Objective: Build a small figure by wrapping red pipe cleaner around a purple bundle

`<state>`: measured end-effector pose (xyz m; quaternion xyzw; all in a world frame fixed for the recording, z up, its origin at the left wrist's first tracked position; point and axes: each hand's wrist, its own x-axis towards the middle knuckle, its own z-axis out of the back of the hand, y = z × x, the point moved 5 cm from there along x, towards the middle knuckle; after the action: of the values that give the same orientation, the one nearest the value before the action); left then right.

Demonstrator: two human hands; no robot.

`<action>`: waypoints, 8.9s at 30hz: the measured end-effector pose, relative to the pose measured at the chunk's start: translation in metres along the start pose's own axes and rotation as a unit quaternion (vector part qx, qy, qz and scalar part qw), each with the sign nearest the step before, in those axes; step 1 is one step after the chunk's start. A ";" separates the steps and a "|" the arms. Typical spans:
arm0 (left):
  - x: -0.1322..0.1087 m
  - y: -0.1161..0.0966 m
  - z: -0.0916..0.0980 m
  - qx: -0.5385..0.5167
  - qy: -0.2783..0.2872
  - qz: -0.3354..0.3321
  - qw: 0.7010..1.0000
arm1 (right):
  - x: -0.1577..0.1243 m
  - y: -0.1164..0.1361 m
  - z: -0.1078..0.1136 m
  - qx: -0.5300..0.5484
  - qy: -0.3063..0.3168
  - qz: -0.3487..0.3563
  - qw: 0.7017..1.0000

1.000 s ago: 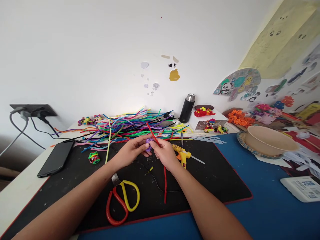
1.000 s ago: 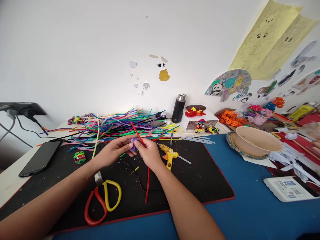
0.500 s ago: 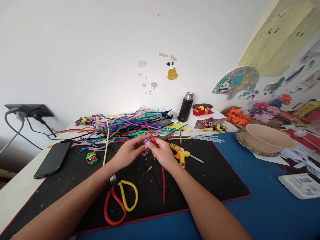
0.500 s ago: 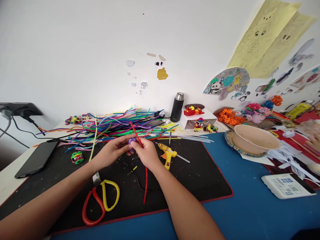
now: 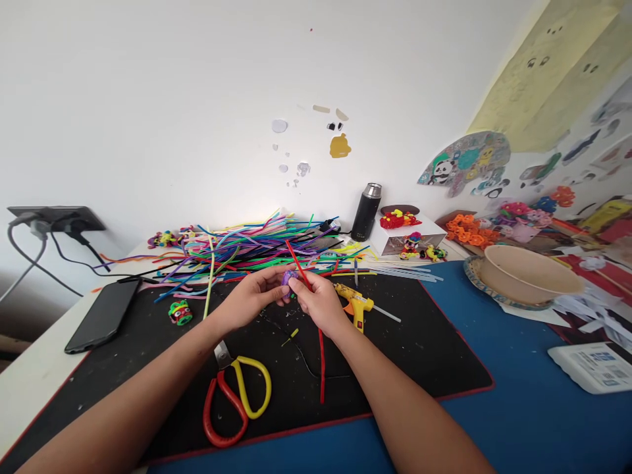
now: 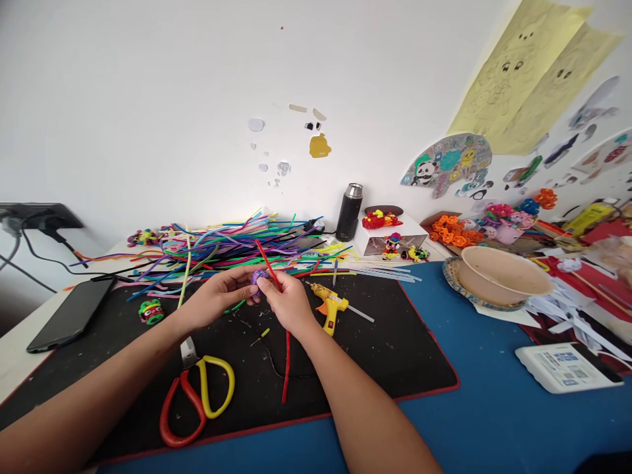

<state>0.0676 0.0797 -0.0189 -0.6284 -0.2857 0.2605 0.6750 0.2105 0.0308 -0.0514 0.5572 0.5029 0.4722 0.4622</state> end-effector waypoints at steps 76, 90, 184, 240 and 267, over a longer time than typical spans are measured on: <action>-0.005 -0.019 0.014 0.064 -0.033 0.027 0.997 | -0.008 0.002 -0.011 0.087 0.039 -0.054 0.994; -0.008 -0.040 0.037 -0.096 -0.162 -0.032 0.982 | -0.013 0.000 -0.022 0.001 0.027 -0.037 0.999; -0.001 -0.008 0.046 -0.080 -0.181 0.061 0.978 | -0.025 0.019 0.006 0.021 -0.046 0.013 0.999; -0.006 -0.019 0.028 -0.094 -0.154 0.079 0.980 | -0.030 0.012 -0.008 -0.002 -0.025 -0.019 1.000; -0.007 -0.019 0.029 -0.084 -0.145 0.077 0.983 | -0.033 0.014 -0.010 0.004 -0.021 -0.028 0.999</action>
<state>0.0418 0.0936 0.0009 -0.6584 -0.3526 0.3749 0.5492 0.2002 -0.0029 -0.0386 0.5545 0.5104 0.4453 0.4834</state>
